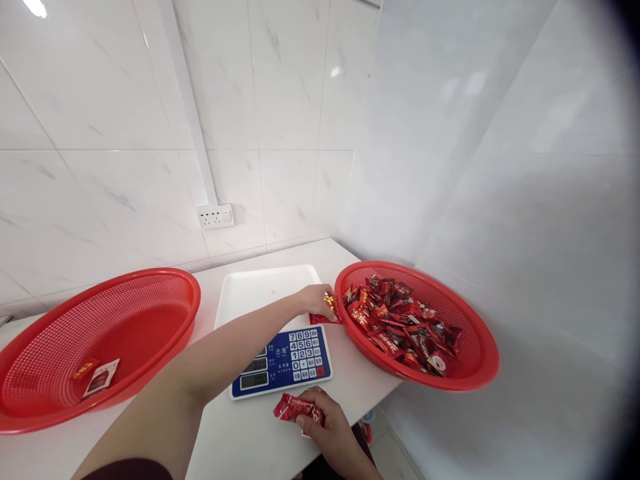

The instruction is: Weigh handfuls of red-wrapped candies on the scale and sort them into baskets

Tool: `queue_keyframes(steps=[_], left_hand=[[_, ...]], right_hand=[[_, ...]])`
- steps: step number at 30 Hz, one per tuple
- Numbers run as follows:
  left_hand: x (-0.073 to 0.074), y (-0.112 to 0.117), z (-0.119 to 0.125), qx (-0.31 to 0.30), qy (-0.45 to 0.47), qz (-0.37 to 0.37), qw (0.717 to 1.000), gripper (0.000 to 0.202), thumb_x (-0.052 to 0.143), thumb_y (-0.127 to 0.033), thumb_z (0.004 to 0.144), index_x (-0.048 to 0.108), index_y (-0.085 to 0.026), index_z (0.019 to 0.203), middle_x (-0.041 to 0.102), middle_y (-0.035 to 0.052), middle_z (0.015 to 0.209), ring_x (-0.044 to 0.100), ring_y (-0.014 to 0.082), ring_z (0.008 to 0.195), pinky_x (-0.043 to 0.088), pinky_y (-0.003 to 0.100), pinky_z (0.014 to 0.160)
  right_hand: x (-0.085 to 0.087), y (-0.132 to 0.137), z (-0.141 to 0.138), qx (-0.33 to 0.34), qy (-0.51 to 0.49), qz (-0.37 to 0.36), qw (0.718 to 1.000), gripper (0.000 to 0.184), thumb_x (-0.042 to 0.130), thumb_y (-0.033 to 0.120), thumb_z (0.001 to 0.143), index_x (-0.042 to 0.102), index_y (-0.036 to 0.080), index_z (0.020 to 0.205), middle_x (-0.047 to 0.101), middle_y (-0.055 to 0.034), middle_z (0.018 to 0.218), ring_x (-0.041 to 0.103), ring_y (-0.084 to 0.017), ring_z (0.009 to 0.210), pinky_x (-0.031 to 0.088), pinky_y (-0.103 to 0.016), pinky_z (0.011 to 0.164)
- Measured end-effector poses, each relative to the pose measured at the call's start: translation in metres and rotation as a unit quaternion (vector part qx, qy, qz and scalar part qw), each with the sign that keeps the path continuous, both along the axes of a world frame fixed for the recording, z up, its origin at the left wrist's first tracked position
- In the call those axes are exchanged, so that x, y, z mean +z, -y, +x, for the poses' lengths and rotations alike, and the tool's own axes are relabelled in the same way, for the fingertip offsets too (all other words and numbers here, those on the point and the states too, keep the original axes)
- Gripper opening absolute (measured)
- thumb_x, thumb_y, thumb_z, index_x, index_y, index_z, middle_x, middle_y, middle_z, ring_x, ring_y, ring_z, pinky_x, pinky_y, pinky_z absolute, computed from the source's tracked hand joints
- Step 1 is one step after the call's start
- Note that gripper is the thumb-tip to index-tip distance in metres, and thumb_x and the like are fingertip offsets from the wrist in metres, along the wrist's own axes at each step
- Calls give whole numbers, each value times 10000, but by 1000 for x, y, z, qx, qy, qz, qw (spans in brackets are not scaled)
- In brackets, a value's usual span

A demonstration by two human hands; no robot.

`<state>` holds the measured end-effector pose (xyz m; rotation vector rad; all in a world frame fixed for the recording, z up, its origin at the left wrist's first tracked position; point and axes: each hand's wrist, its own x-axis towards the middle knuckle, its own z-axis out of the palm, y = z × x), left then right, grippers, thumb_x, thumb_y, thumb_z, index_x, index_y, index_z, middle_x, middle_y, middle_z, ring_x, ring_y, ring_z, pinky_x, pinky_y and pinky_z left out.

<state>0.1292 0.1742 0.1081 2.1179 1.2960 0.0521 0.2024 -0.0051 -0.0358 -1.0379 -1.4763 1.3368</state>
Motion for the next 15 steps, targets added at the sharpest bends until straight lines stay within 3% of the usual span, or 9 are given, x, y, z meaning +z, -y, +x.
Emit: queue_keyframes(steps=[8, 12, 15], left_hand=[[-8, 0, -3, 13, 27, 37, 999, 575, 740, -291, 529, 518, -248, 1058, 588, 26, 1062, 591, 214, 882, 495, 245, 605], [-7, -9, -17, 43, 48, 71, 995, 563, 754, -267, 524, 532, -224, 1040, 572, 55, 1098, 578, 230, 928, 502, 257, 633], [2, -13, -35, 68, 64, 80, 992, 510, 719, -263, 590, 512, -211, 1053, 610, 58, 1015, 613, 196, 791, 501, 250, 555]], right_hand=[[0, 1, 0, 3, 4, 1, 1000, 272, 609, 419, 747, 642, 183, 879, 520, -32, 802, 503, -160, 727, 438, -262, 610], [2, 1, 1, 1, 16, 4, 1000, 258, 607, 410, 747, 640, 191, 878, 530, -28, 807, 508, -161, 725, 433, -264, 618], [0, 1, 2, 2, 25, 9, 1000, 256, 605, 395, 753, 640, 184, 894, 542, -31, 824, 513, -168, 745, 427, -274, 649]])
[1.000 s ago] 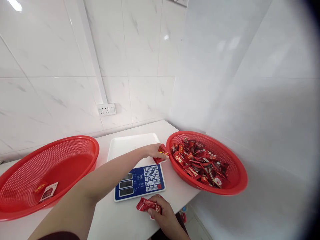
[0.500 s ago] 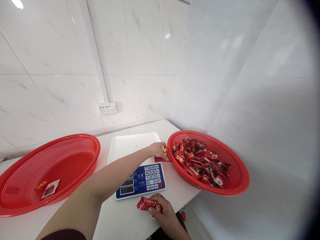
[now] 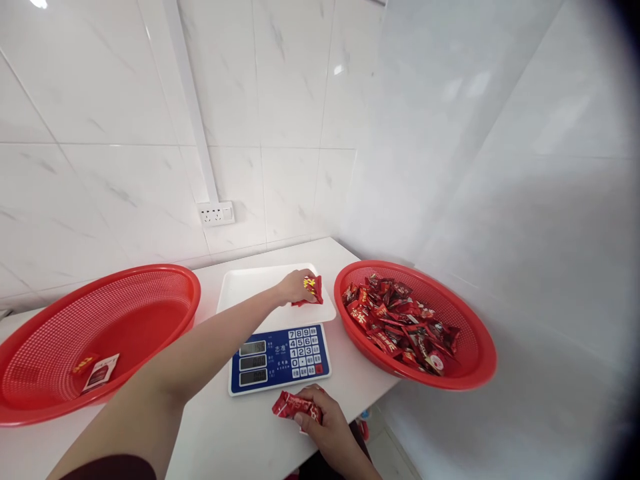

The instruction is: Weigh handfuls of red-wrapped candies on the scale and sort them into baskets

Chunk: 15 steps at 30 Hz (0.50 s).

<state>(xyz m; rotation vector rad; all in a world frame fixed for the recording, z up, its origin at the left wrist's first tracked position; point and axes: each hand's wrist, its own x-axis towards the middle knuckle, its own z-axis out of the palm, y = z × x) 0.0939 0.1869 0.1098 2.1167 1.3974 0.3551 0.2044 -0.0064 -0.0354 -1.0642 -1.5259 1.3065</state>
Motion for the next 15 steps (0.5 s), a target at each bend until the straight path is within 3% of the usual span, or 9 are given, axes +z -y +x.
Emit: queue_keyframes(steps=[4, 9, 13, 15], left_hand=[[25, 10, -41, 35, 9, 39, 999, 472, 680, -274, 627, 508, -225, 1064, 588, 64, 1041, 614, 173, 712, 485, 235, 481], [55, 45, -126, 125, -27, 128, 983, 447, 634, -290, 658, 514, -256, 1087, 525, 54, 1118, 576, 215, 930, 515, 280, 682], [55, 75, -199, 243, -98, 175, 949, 440, 548, -320, 734, 473, -221, 1156, 496, 89, 1168, 543, 269, 1019, 470, 386, 834], [47, 90, -223, 289, -125, 179, 932, 524, 557, -353, 730, 426, -207, 1216, 422, 118, 1274, 415, 358, 1177, 396, 498, 914]], right_hand=[[-1, 0, 1, -2, 14, 13, 1000, 225, 600, 371, 761, 636, 180, 876, 542, -28, 811, 514, -169, 747, 416, -285, 687], [-1, 0, 3, 5, 24, 23, 999, 215, 583, 375, 777, 629, 191, 879, 563, -35, 835, 528, -182, 782, 413, -296, 726], [-4, -2, 4, 16, 24, 25, 999, 243, 579, 403, 775, 630, 193, 887, 564, -34, 831, 532, -181, 772, 419, -294, 713], [-5, -2, 4, 20, 19, 16, 1000, 259, 576, 420, 775, 627, 194, 890, 567, -38, 843, 533, -184, 779, 424, -296, 708]])
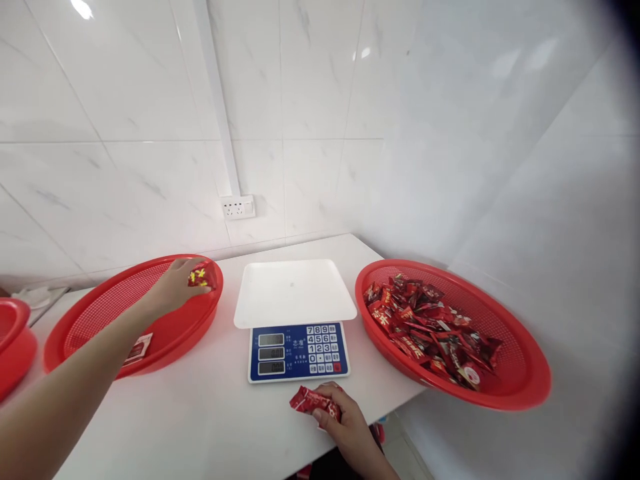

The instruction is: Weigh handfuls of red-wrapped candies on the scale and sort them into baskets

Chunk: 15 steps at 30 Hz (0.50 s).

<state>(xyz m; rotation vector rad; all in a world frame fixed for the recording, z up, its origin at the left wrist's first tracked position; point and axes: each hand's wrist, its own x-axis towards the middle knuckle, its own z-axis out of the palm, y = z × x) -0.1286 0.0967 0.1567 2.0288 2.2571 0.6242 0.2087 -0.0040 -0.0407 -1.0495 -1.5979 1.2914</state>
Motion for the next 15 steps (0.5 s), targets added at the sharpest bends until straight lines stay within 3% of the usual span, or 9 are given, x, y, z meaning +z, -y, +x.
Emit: queue_keyframes(steps=[2, 4, 6, 7, 9, 11, 15], left_hand=[[-11, 18, -7, 36, -27, 34, 998, 582, 553, -405, 738, 371, -239, 1265, 296, 100, 1392, 196, 389, 1306, 265, 569, 997], [-26, 41, 5, 34, -30, 89, 995, 522, 502, -429, 781, 368, -279, 1263, 268, 58, 1421, 145, 338, 1335, 226, 530, 1041], [-47, 65, 33, -15, 49, 95, 994, 398, 467, -404, 812, 441, -288, 1192, 447, 55, 1289, 389, 279, 1217, 379, 432, 970], [-59, 77, 51, -59, 132, 49, 988, 364, 469, -380, 811, 462, -288, 1164, 542, 53, 1152, 527, 240, 1053, 453, 381, 886], [-86, 99, 89, -169, 283, -98, 939, 388, 484, -350, 809, 446, -309, 1193, 580, 45, 1066, 595, 188, 850, 516, 317, 728], [-111, 115, 121, -262, 355, -162, 883, 457, 585, -360, 763, 462, -320, 1201, 530, 50, 1189, 563, 193, 944, 499, 305, 778], [-144, 124, 152, -223, 509, -171, 814, 258, 533, -394, 810, 549, -239, 1015, 608, 36, 914, 569, 171, 807, 483, 292, 733]], right_hand=[[-1, 0, -1, -1, -9, -20, 1000, 291, 563, 453, 777, 619, 194, 897, 569, -45, 854, 532, -187, 777, 435, -297, 684], [1, 0, -4, -6, -17, -51, 999, 339, 546, 494, 778, 610, 191, 917, 569, -53, 865, 530, -187, 762, 447, -296, 644], [5, 3, -10, -18, -25, -73, 997, 389, 535, 534, 772, 603, 190, 940, 571, -56, 864, 528, -185, 747, 453, -296, 620], [8, 4, -13, -22, -31, -81, 996, 406, 529, 547, 771, 600, 190, 951, 574, -55, 856, 528, -184, 742, 455, -297, 616], [17, 9, -20, -14, -45, -88, 995, 406, 529, 552, 771, 598, 191, 943, 580, -46, 826, 532, -180, 732, 455, -297, 622], [26, 14, -26, 4, -50, -82, 995, 358, 544, 525, 777, 600, 190, 890, 581, -32, 787, 535, -172, 721, 454, -294, 640], [38, 23, -28, 9, -39, -101, 994, 331, 585, 500, 760, 588, 199, 897, 593, -29, 826, 549, -164, 734, 466, -280, 637]])
